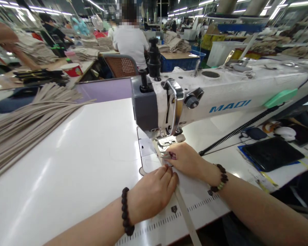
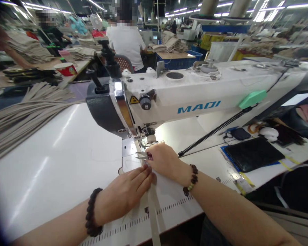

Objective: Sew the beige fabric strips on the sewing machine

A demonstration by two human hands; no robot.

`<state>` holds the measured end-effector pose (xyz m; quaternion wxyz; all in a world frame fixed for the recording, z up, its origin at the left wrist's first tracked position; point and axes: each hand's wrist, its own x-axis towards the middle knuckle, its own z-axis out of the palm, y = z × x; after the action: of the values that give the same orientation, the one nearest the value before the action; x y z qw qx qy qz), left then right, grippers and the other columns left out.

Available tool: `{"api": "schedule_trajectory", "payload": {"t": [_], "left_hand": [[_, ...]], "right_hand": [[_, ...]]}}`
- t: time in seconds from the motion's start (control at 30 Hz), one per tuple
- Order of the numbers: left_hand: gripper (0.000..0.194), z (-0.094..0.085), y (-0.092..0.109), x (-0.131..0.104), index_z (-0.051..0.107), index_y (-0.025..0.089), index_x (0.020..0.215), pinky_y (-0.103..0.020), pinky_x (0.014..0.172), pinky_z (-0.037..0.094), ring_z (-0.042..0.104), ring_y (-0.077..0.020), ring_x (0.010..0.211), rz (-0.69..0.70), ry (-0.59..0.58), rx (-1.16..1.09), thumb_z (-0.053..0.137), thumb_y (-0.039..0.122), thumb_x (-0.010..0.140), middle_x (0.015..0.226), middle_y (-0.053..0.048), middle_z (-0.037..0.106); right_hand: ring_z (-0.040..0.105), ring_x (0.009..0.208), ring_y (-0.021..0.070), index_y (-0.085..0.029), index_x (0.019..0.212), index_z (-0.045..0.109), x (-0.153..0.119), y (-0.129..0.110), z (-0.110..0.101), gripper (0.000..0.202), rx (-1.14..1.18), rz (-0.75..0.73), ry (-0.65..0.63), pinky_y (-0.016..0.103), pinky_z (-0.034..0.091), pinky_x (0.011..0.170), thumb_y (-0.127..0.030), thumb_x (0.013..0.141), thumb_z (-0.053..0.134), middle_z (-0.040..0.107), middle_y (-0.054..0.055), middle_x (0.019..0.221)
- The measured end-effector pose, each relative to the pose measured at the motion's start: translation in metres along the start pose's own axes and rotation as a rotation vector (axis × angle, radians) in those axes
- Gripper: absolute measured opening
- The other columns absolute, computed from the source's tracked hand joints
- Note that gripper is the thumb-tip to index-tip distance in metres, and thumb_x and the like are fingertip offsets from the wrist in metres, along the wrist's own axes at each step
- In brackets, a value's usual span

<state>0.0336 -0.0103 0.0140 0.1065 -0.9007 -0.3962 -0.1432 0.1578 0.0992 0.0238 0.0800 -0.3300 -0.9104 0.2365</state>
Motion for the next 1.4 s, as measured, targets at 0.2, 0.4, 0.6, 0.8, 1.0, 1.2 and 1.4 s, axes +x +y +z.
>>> {"api": "schedule_trajectory", "payload": {"t": [0.2,0.4,0.6,0.8,1.0,1.2,1.4], "left_hand": [[0.026,0.002,0.000,0.000,0.057,0.000,0.099,-0.035,0.077,0.054,0.063,-0.0239,0.084,0.001,0.033,0.030,0.036,0.004,0.085,0.088,-0.017,0.067],[0.019,0.001,0.003,0.000,0.059,0.004,0.090,-0.035,0.069,0.053,0.061,-0.0226,0.073,0.019,-0.020,0.032,0.041,0.006,0.083,0.080,-0.014,0.065],[0.024,-0.001,0.003,0.000,0.057,0.000,0.097,-0.034,0.070,0.053,0.062,-0.0241,0.081,-0.003,-0.039,0.039,0.038,0.004,0.083,0.087,-0.019,0.066],[0.021,-0.003,0.000,0.001,0.056,0.001,0.094,-0.035,0.067,0.055,0.062,-0.0247,0.081,-0.017,-0.099,-0.041,0.037,0.004,0.084,0.087,-0.018,0.064],[0.019,-0.006,-0.001,0.000,0.056,0.003,0.094,-0.034,0.072,0.056,0.061,-0.0254,0.086,-0.025,-0.126,-0.071,0.039,0.004,0.085,0.092,-0.017,0.064],[0.024,-0.002,0.000,-0.008,0.053,-0.002,0.104,-0.038,0.082,0.054,0.058,-0.0300,0.102,-0.043,-0.054,-0.063,0.039,0.005,0.085,0.106,-0.023,0.061],[0.025,-0.004,-0.001,-0.008,0.054,-0.002,0.104,-0.035,0.081,0.055,0.058,-0.0284,0.101,-0.054,-0.099,-0.098,0.038,0.004,0.086,0.101,-0.020,0.061]], "right_hand": [[0.052,0.058,0.0133,-0.016,0.059,0.056,-0.003,-0.007,0.000,0.017,-0.150,-0.068,-0.048,0.025,0.030,0.052,-0.012,0.075,0.051,0.062,0.002,0.063],[0.055,0.062,0.0173,-0.015,0.067,0.059,0.005,-0.022,-0.003,0.012,-0.415,-0.102,-0.124,0.028,0.029,0.051,-0.013,0.076,0.052,0.063,0.005,0.070],[0.043,0.053,0.0117,-0.017,0.055,0.047,0.009,-0.007,-0.002,0.013,-0.149,-0.064,-0.032,0.026,0.028,0.051,-0.015,0.066,0.054,0.051,-0.002,0.056],[0.040,0.047,0.0086,-0.017,0.053,0.046,-0.001,0.008,-0.009,0.012,0.135,0.000,-0.012,0.021,0.027,0.045,-0.014,0.064,0.050,0.044,-0.005,0.049],[0.040,0.049,0.0101,-0.017,0.057,0.049,-0.008,0.020,-0.021,0.018,0.171,0.091,0.015,0.023,0.028,0.047,-0.022,0.074,0.049,0.041,-0.005,0.050],[0.052,0.061,0.0153,-0.016,0.092,0.048,-0.015,0.017,-0.020,0.020,-0.050,0.023,-0.059,0.026,0.035,0.056,-0.027,0.081,0.059,0.055,-0.001,0.069],[0.052,0.071,0.0171,-0.017,0.082,0.049,-0.011,0.005,-0.015,0.010,-0.227,-0.107,-0.108,0.028,0.034,0.059,-0.024,0.085,0.056,0.057,0.004,0.083]]}}
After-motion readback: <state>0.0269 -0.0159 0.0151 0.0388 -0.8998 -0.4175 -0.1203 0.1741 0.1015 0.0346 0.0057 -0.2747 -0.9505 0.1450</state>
